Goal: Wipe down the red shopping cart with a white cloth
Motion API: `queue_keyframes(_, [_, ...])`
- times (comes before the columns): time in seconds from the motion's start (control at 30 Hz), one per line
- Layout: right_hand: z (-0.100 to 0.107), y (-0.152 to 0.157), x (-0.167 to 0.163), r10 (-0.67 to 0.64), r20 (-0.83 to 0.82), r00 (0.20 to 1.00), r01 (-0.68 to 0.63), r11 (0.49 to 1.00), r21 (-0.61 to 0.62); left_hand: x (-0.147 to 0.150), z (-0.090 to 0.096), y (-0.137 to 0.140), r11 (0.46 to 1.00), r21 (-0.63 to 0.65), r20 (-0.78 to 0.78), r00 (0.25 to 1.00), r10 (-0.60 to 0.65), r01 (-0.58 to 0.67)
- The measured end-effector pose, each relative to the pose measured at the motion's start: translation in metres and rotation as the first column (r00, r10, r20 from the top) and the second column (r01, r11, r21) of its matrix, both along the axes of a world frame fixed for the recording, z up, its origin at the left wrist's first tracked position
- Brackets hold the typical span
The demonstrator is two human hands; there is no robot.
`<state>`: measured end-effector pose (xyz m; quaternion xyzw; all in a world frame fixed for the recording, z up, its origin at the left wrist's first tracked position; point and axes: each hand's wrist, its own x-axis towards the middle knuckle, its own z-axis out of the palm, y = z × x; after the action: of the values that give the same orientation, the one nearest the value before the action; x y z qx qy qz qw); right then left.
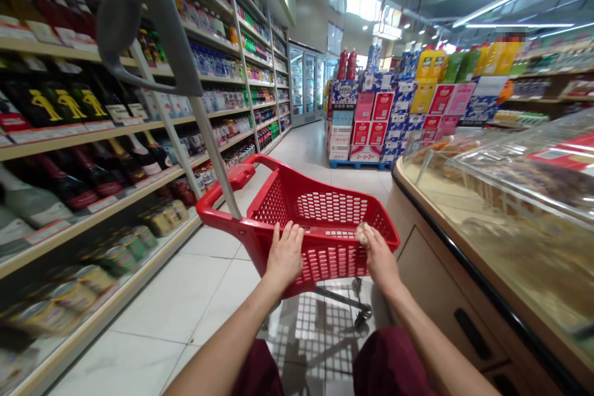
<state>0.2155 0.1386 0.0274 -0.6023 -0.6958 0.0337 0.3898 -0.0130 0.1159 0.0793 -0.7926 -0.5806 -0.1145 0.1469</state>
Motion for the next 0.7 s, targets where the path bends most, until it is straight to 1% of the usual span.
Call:
queue_keyframes(0.03, [0.0, 0.001, 0.005, -0.046, -0.004, 0.999, 0.046, 0.999, -0.005, 0.002, 0.0, 0.0, 1.0, -0.005, 0.007, 1.0, 0.006, -0.006])
queue_keyframes(0.07, [0.0, 0.0, 0.004, -0.054, -0.004, 0.999, 0.054, 0.999, 0.001, 0.003, 0.0, -0.001, 1.0, -0.009, 0.015, 1.0, 0.013, -0.013])
queue_keyframes(0.1, [0.001, -0.001, -0.003, -0.019, 0.001, 1.0, 0.019, 1.0, 0.015, 0.006, 0.0, -0.001, 1.0, -0.012, 0.021, 1.0, 0.017, -0.017])
queue_keyframes(0.2, [0.005, -0.005, -0.031, 0.164, 0.021, 0.986, -0.164, 0.985, 0.043, 0.011, 0.0, -0.001, 1.0, -0.005, 0.03, 0.999, 0.014, -0.014])
queue_keyframes(0.23, [0.006, -0.005, -0.035, 0.202, 0.026, 0.979, -0.203, 0.978, 0.037, 0.012, 0.0, -0.001, 1.0, -0.004, 0.031, 0.999, 0.011, -0.011])
queue_keyframes(0.27, [0.007, -0.005, -0.033, 0.212, 0.033, 0.977, -0.213, 0.977, 0.024, 0.012, 0.0, -0.002, 1.0, -0.003, 0.032, 0.999, 0.006, -0.006])
queue_keyframes(0.3, [0.008, -0.005, -0.024, 0.189, 0.04, 0.981, -0.189, 0.982, 0.004, 0.012, 0.0, -0.002, 1.0, -0.002, 0.034, 0.999, 0.0, 0.0])
queue_keyframes(0.33, [0.007, -0.004, -0.012, 0.133, 0.043, 0.99, -0.133, 0.991, -0.021, 0.012, -0.001, -0.003, 1.0, 0.0, 0.036, 0.999, -0.005, 0.005])
queue_keyframes(0.4, [0.005, -0.002, 0.015, -0.036, 0.039, 0.999, 0.039, 0.997, -0.071, 0.013, -0.002, -0.004, 1.0, 0.005, 0.041, 0.999, -0.014, 0.014])
queue_keyframes(0.43, [0.004, -0.001, 0.024, -0.119, 0.032, 0.992, 0.122, 0.988, -0.09, 0.013, -0.003, -0.004, 1.0, 0.009, 0.044, 0.999, -0.015, 0.015])
queue_keyframes(0.47, [0.002, -0.002, 0.026, -0.172, 0.024, 0.985, 0.173, 0.98, -0.1, 0.014, -0.003, -0.004, 1.0, 0.014, 0.047, 0.999, -0.015, 0.014])
queue_keyframes(0.5, [0.0, -0.003, 0.022, -0.179, 0.016, 0.984, 0.18, 0.979, -0.093, 0.015, -0.004, -0.004, 1.0, 0.018, 0.049, 0.999, -0.013, 0.012])
queue_keyframes(0.53, [-0.001, -0.006, 0.011, -0.138, 0.009, 0.99, 0.139, 0.988, -0.07, 0.015, -0.004, -0.004, 1.0, 0.023, 0.049, 0.999, -0.013, 0.012])
queue_keyframes(0.6, [-0.003, -0.011, -0.02, 0.037, 0.01, 0.999, -0.037, 0.999, 0.011, 0.015, -0.003, -0.004, 0.999, 0.035, 0.044, 0.999, -0.016, 0.014])
queue_keyframes(0.67, [-0.003, -0.014, -0.045, 0.198, 0.02, 0.98, -0.199, 0.977, 0.07, 0.014, -0.003, -0.003, 0.999, 0.037, 0.037, 0.999, -0.023, 0.021])
queue_keyframes(0.7, [-0.002, -0.015, -0.049, 0.236, 0.021, 0.971, -0.237, 0.968, 0.078, 0.013, -0.003, -0.003, 0.999, 0.034, 0.035, 0.999, -0.025, 0.024])
